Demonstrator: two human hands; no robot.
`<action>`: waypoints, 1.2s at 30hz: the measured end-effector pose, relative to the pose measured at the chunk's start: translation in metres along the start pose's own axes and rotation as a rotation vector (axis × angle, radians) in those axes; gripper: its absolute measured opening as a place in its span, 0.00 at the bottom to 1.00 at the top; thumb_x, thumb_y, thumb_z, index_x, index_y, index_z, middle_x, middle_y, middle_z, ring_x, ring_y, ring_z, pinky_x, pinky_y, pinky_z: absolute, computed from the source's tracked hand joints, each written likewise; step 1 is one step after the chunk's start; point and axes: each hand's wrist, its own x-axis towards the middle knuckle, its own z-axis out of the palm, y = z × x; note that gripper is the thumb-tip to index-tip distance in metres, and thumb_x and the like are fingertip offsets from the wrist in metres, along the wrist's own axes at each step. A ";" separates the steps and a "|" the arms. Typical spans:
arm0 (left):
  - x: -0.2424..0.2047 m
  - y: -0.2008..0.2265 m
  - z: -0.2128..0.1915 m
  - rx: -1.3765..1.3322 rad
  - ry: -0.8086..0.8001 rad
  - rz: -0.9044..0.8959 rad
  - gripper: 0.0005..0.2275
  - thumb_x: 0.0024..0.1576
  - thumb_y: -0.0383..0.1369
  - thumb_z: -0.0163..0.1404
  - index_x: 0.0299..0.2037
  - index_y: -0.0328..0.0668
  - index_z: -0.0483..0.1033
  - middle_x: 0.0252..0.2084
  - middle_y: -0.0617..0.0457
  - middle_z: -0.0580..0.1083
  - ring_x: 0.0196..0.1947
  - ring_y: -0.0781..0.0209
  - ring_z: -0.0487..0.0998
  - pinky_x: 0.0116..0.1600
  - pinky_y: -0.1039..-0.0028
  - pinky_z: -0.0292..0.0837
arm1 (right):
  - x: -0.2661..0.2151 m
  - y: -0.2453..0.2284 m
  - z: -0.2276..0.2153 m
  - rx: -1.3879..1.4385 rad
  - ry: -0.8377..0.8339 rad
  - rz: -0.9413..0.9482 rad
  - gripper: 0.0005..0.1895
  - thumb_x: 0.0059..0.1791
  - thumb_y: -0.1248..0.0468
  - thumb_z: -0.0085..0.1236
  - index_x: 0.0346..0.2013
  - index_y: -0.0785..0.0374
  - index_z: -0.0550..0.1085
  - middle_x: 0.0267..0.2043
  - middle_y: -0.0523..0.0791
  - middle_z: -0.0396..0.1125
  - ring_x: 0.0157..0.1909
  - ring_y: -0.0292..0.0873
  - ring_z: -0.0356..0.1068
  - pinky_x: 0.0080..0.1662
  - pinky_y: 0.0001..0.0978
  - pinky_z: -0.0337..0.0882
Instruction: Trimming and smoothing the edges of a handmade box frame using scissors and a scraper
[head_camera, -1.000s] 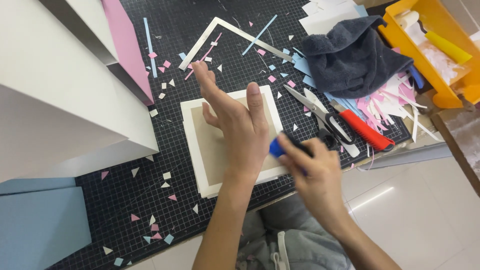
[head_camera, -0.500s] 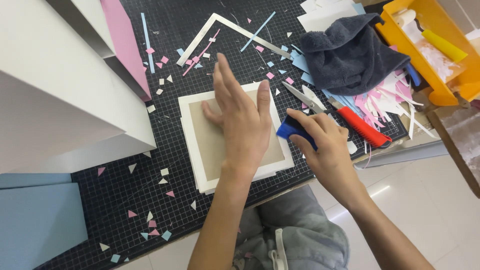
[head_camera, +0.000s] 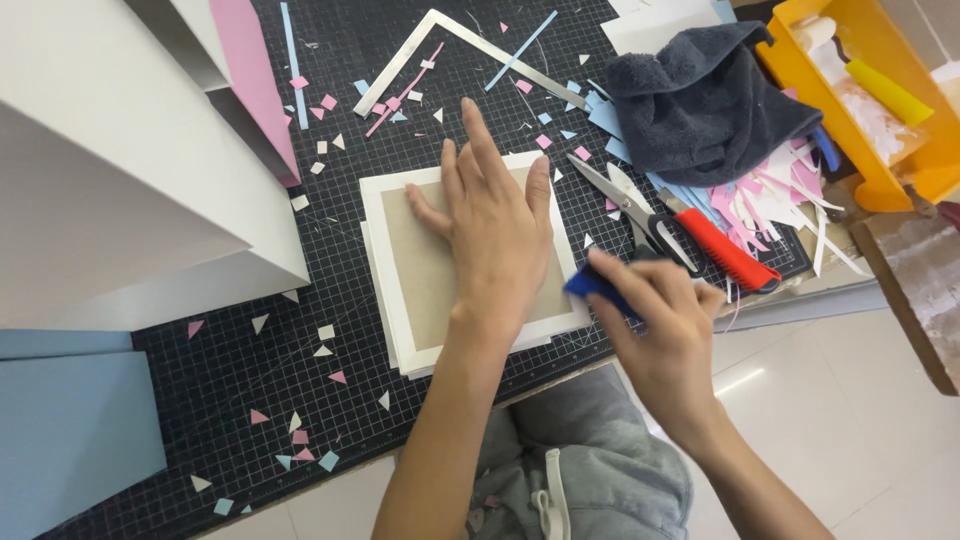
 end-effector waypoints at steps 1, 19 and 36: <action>-0.001 0.000 -0.001 0.013 0.018 0.011 0.32 0.67 0.50 0.29 0.72 0.41 0.27 0.66 0.44 0.66 0.74 0.42 0.52 0.69 0.29 0.29 | 0.003 -0.001 0.002 -0.004 0.026 0.010 0.20 0.52 0.63 0.63 0.59 0.51 0.75 0.45 0.38 0.67 0.46 0.35 0.65 0.51 0.35 0.45; 0.004 -0.013 0.019 0.179 0.044 0.050 0.41 0.61 0.37 0.50 0.73 0.44 0.27 0.60 0.48 0.70 0.71 0.44 0.59 0.68 0.26 0.37 | -0.013 -0.002 -0.001 0.005 0.054 0.001 0.19 0.51 0.64 0.65 0.57 0.51 0.76 0.45 0.39 0.67 0.46 0.35 0.66 0.52 0.34 0.47; 0.005 -0.013 0.015 0.191 0.022 0.064 0.40 0.62 0.37 0.49 0.73 0.41 0.28 0.57 0.49 0.69 0.65 0.49 0.62 0.68 0.27 0.38 | 0.039 0.023 0.032 0.037 0.098 -0.208 0.15 0.50 0.63 0.67 0.51 0.47 0.78 0.44 0.39 0.68 0.44 0.36 0.67 0.50 0.36 0.47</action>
